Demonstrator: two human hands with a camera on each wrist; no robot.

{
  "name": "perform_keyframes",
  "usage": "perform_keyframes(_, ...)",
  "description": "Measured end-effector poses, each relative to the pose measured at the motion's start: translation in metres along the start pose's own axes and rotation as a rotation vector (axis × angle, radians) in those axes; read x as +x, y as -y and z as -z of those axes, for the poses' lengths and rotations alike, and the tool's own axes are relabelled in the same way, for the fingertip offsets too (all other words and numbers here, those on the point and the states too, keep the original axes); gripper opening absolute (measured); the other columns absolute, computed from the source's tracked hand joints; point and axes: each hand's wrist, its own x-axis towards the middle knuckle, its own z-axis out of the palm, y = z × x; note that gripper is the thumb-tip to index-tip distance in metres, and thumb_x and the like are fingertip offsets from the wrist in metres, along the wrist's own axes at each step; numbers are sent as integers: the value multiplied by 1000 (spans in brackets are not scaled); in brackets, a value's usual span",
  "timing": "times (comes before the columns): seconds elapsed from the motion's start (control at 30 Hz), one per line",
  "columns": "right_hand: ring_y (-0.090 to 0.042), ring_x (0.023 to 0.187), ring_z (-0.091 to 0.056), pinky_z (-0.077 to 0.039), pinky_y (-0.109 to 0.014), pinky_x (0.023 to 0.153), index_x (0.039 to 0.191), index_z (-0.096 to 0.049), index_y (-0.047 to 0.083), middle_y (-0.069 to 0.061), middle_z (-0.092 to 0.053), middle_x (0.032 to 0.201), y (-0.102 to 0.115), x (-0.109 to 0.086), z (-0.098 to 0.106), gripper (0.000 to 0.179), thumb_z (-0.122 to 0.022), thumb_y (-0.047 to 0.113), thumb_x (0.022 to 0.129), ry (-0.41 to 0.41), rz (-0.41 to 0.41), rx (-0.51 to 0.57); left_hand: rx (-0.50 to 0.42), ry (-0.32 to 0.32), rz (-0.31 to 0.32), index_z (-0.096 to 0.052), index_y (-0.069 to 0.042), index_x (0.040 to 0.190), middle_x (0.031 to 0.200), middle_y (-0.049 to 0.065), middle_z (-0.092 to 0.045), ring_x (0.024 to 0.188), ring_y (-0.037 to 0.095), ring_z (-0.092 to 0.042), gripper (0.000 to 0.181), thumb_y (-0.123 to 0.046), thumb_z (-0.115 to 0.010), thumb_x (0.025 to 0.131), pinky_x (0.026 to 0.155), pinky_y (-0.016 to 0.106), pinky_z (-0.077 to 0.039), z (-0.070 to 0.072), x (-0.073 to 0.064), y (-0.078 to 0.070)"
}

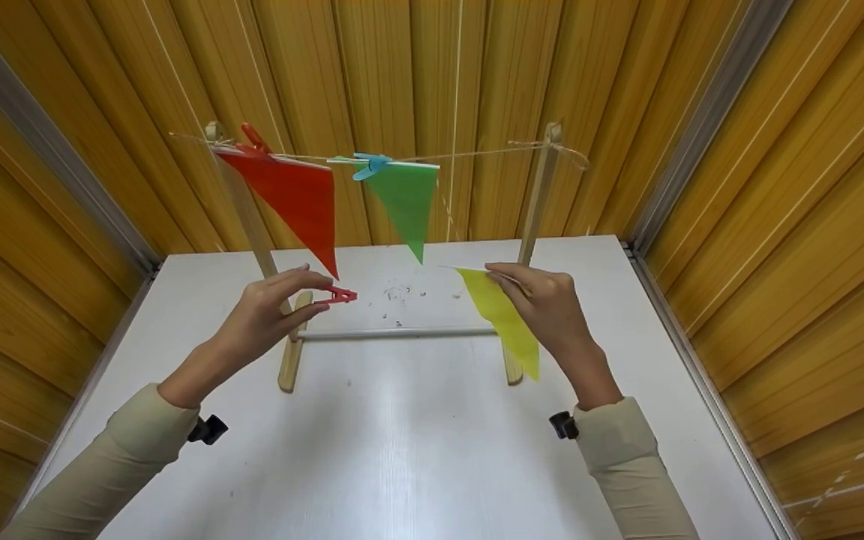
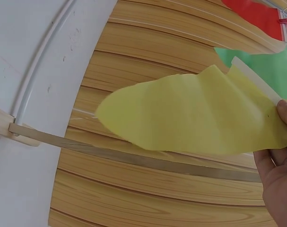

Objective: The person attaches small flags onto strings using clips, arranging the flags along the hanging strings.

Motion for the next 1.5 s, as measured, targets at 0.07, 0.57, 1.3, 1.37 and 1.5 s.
perform_keyframes(0.07, -4, 49, -40, -28, -8, 50, 102, -80, 3, -11, -78, 94, 1, 2, 1, 28, -81, -10, 77, 1, 5, -2, -9, 2, -2, -70, -5, 119, 113, 8, -73, 107, 17, -69, 31, -7, -77, 89, 95, 29, -56, 2, 2, -1)
perform_keyframes(0.57, 0, 50, -29, -19, -12, 48, 102, -79, 2, -12, -78, 94, 7, 17, 11, 27, -81, -10, 78, -10, 8, -42, 26, 19, -36, -69, -6, 121, 116, 8, -72, 109, 19, -70, 31, -9, -76, 91, 95, 30, -56, 19, 24, -15)
perform_keyframes(1.3, 6, 83, -68, -51, -8, 66, 104, -74, -2, -12, -76, 94, 13, 50, 17, 14, -75, 2, 91, -171, -271, 101, 37, 65, -165, -71, -5, 121, 117, 7, -73, 112, 21, -70, 30, -14, -73, 93, 96, 30, -56, 38, 85, -46)
perform_keyframes(1.37, 3, 82, -68, -53, -10, 69, 105, -74, -3, -8, -76, 95, 13, 51, 16, 15, -75, 2, 91, -180, -300, 134, 35, 61, -187, -71, -5, 122, 118, 8, -73, 112, 21, -70, 31, -15, -72, 93, 96, 30, -56, 39, 91, -48)
perform_keyframes(1.5, -4, 79, -69, -56, -12, 74, 107, -73, -4, 2, -75, 94, 12, 53, 17, 16, -74, 2, 92, -206, -366, 226, 25, 67, -223, -70, -4, 121, 117, 9, -74, 111, 21, -70, 30, -16, -72, 94, 96, 31, -56, 42, 101, -53)
